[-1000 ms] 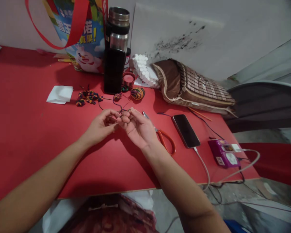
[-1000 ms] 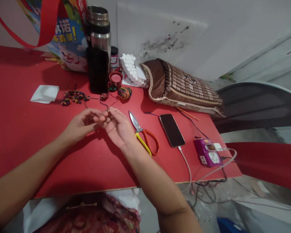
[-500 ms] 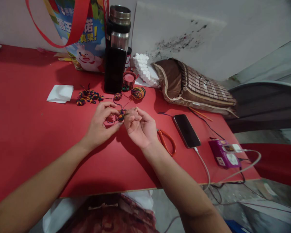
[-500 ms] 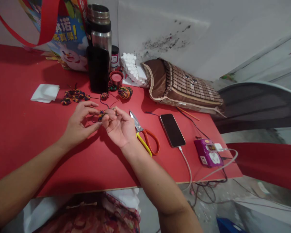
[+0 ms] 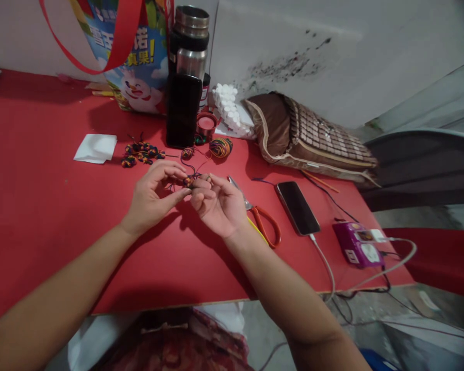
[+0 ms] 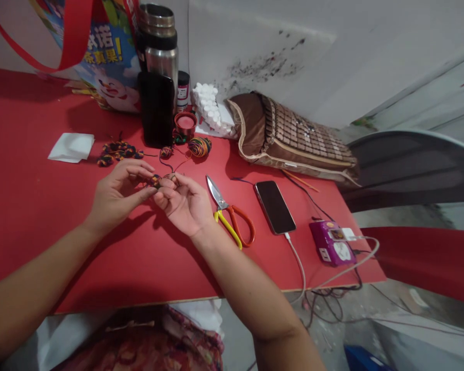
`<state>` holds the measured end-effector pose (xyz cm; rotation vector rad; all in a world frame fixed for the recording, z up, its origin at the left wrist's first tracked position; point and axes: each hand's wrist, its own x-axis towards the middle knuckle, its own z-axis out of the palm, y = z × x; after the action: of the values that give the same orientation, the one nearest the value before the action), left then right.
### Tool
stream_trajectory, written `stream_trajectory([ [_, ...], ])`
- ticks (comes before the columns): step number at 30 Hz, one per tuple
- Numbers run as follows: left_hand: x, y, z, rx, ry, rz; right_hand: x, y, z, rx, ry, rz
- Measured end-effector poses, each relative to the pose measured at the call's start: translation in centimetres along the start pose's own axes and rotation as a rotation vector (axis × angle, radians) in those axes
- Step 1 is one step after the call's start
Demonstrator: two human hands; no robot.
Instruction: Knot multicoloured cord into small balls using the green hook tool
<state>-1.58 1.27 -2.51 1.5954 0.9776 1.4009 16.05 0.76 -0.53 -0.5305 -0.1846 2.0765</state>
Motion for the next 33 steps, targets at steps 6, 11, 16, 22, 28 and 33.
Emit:
stream_trajectory([
  [6,-0.2,-0.1,0.3,-0.015,0.018,-0.010,-0.2,-0.3,0.0,-0.062,-0.076,0.000],
  [11,0.1,0.3,-0.1,0.006,-0.034,-0.078,-0.2,-0.2,0.1,-0.203,-0.121,-0.029],
  [16,0.1,0.7,0.0,-0.113,-0.032,-0.289,-0.3,0.1,0.0,-0.507,-0.176,-0.202],
  [22,-0.1,0.7,0.8,-0.483,-0.015,-0.563,-0.6,-0.1,0.0,-0.676,-0.171,-0.436],
  [28,0.4,0.9,0.9,-0.609,0.116,-0.544,-0.1,0.0,-0.2,-0.717,0.048,-0.428],
  [33,0.3,0.7,0.7,-0.585,0.144,-0.487,-0.1,0.2,-0.6,-0.978,0.078,-0.410],
])
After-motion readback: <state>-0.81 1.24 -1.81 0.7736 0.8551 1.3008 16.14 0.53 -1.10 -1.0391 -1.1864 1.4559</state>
